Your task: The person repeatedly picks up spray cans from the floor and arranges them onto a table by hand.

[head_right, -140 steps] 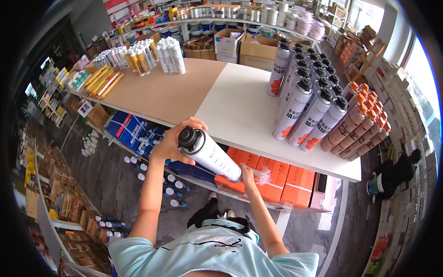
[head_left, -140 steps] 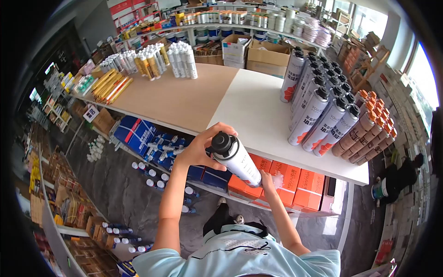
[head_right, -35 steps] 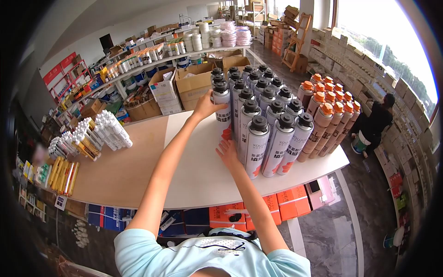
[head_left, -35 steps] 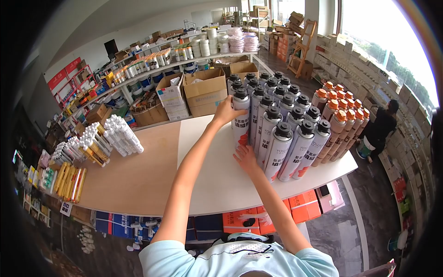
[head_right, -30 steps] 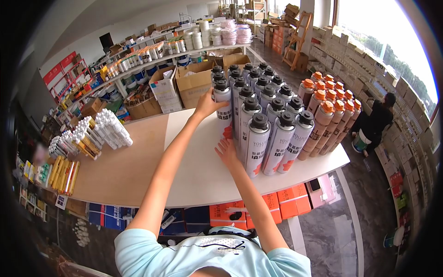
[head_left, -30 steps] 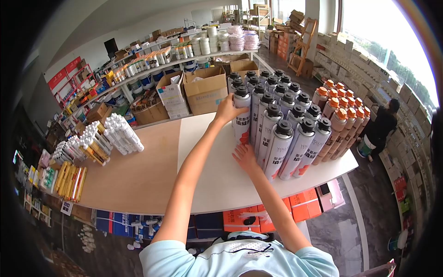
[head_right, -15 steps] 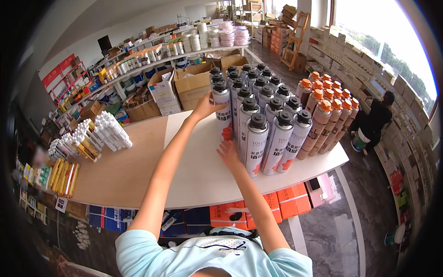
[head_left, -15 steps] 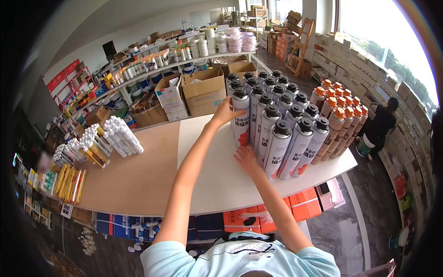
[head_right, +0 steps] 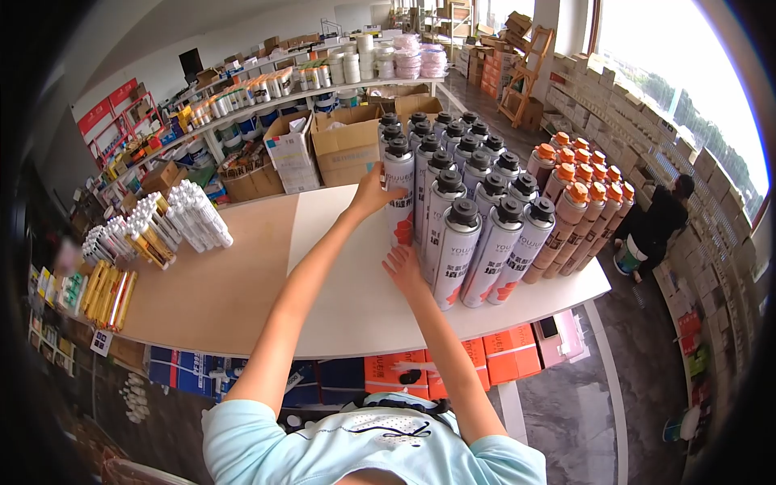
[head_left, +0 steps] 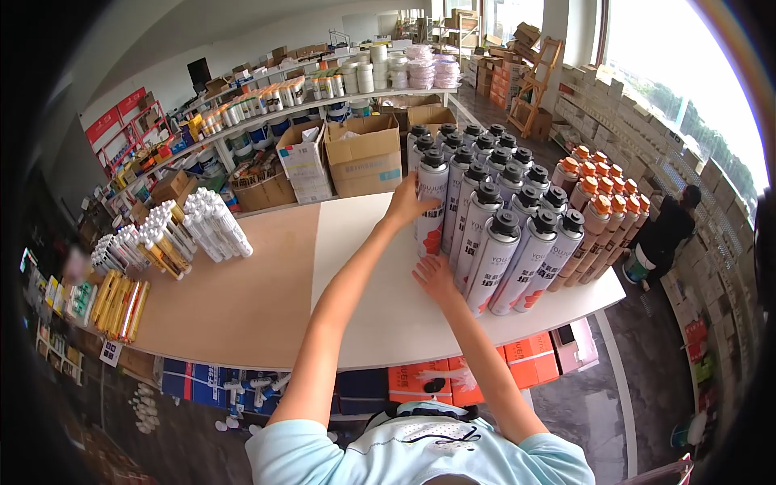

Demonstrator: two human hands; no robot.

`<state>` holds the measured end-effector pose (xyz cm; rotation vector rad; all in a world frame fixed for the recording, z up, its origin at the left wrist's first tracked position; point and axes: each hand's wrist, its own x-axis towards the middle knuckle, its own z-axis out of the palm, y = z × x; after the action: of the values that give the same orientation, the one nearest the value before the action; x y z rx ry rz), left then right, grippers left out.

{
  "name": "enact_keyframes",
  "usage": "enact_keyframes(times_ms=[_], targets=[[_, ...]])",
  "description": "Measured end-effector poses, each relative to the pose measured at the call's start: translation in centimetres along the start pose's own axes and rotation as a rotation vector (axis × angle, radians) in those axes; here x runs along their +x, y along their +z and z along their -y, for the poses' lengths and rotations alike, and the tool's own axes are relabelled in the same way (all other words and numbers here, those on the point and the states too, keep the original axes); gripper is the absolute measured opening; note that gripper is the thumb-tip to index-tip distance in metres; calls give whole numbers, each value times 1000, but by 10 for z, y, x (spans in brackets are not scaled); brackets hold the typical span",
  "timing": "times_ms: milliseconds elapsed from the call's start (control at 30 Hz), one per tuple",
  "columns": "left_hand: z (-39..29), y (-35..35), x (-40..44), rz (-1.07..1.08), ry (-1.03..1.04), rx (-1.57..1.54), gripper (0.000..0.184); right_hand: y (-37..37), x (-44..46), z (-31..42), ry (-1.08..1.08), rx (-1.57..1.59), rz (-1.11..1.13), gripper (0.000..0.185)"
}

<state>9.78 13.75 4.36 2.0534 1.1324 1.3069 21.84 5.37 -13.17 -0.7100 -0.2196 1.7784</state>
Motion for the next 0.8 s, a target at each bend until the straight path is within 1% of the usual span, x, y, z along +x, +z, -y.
enact_keyframes(times_ms=[133,200,267,367,433,567,633,667,733,767,800], targets=[[1,-1,-2,-5,-27,46,70,-1,0,2,-12,-23,0,58],[1,1,-2,-31,10,72,72,2,-2,6,7,-1,-42,52],[0,2,-3,-27,4,51,73,5,-5,6,12,4,-37,52],[-2,5,-6,-49,-32,109,72,4,-6,4,26,16,-28,53],[-2,9,-8,-149,31,145,66,0,-2,2,35,23,-21,53],[-4,8,-10,-139,3,157,65,-2,-5,-1,28,-19,-19,56],[-2,8,-9,-127,12,154,74,-2,-6,0,23,-29,-27,56],[0,6,-8,-127,13,154,74,-2,-6,0,23,-28,-21,56],[-1,-1,-4,-33,-71,76,90,-4,-2,3,14,-28,-12,56],[-2,-4,1,-34,-65,73,90,-6,-2,4,27,-8,-25,56],[-2,-8,8,-83,-25,125,94,-6,-2,5,40,13,-38,55]])
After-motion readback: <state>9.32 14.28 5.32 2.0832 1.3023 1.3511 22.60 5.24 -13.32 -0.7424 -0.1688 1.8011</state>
